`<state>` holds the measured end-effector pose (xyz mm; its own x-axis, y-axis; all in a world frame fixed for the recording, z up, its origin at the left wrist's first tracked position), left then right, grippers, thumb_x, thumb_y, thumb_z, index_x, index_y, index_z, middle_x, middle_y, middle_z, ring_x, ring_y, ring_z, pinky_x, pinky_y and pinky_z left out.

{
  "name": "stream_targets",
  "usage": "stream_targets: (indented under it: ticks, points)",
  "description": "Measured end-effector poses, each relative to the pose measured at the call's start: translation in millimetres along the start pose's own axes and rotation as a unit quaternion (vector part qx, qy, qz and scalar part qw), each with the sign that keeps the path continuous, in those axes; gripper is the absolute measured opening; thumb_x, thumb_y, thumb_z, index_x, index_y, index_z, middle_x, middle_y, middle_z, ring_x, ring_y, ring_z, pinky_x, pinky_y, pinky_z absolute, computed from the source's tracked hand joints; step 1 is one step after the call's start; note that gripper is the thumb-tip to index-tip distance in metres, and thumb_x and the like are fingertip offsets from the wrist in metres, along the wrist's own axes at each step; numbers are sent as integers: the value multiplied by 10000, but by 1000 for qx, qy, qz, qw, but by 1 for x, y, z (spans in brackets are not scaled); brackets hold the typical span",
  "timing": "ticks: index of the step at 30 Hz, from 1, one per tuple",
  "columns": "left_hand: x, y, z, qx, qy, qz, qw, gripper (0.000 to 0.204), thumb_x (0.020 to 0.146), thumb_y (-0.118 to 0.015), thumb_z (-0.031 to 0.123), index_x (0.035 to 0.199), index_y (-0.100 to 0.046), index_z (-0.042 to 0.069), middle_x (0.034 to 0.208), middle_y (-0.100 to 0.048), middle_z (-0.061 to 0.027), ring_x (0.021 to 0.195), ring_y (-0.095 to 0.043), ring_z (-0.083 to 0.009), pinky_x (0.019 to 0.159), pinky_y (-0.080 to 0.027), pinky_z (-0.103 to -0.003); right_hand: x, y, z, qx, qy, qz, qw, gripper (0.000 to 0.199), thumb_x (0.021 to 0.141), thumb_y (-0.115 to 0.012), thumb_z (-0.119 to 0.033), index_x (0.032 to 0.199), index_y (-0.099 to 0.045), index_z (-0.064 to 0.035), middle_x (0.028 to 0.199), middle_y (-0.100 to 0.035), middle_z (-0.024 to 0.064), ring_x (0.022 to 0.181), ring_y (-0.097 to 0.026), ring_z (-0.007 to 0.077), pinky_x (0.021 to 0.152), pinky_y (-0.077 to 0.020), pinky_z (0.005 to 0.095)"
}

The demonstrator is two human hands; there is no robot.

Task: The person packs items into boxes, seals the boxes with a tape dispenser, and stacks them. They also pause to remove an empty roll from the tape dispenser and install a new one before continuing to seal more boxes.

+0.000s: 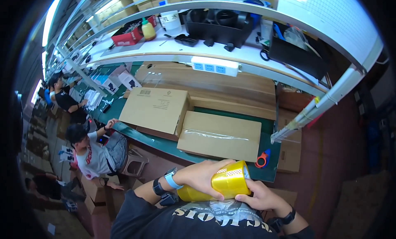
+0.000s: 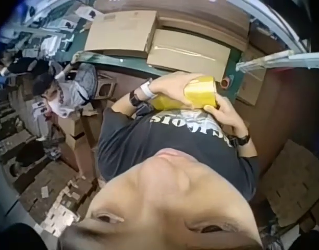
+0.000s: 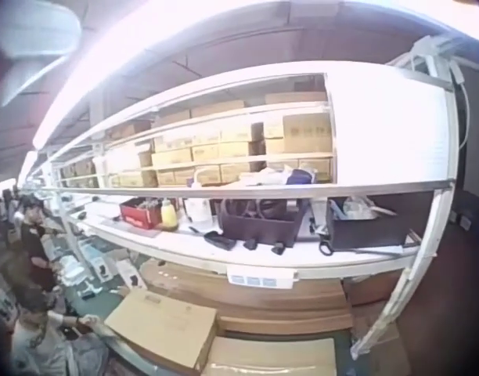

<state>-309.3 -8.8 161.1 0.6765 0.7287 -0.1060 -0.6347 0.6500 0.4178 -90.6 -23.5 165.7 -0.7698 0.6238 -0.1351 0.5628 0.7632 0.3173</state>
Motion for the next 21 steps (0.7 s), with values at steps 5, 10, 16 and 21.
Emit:
stream_targets:
  ticks: [5,10,16,21]
  points:
    - [24,-13,12,-15,-29,-8,999,1012,645,-888,441,1436,-378,68,1155,-670,-220,1033,-667,-418,878,-538,-437,-19,23,3,-6,-26,52,998,333,880,-764,-177,1118,-643,22,890,-725,97,774,-697,161,716,-531,286]
    - [53,-20,23,8,9,13,1000,1006,661,-882,455,1436,-380,56,1179,-662,-215,1069,-664,-392,901,-534,-421,-37,71,7,-78,25,61,995,270,876,-768,-154,1045,-640,14,792,-720,83,738,-714,145,658,-538,269]
    - [57,-25,-15,-78,97,163,979,992,685,-903,396,1440,-384,14,1257,-619,-176,1154,-621,-291,996,-491,-383,-73,160,75,263,-158,101,946,319,806,-830,-124,996,-597,-18,881,-715,108,756,-710,153,679,-551,266]
    - [37,7,-15,-134,106,420,891,948,687,-929,301,1420,-417,-11,1254,-617,-132,1151,-604,-223,1005,-491,-363,-13,175,122,236,-30,65,969,409,789,-814,-69,1072,-523,-14,941,-709,117,737,-693,141,690,-556,264]
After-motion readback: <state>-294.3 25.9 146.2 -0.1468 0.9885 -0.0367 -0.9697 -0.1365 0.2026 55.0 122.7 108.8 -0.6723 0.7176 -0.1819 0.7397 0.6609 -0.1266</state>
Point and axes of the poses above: each hand's wrist, its own x-axis towards the middle knuckle, its own y-axis out of the back of the hand, z = x × y, the point moved 4 cm from there along x, towards the middle knuckle
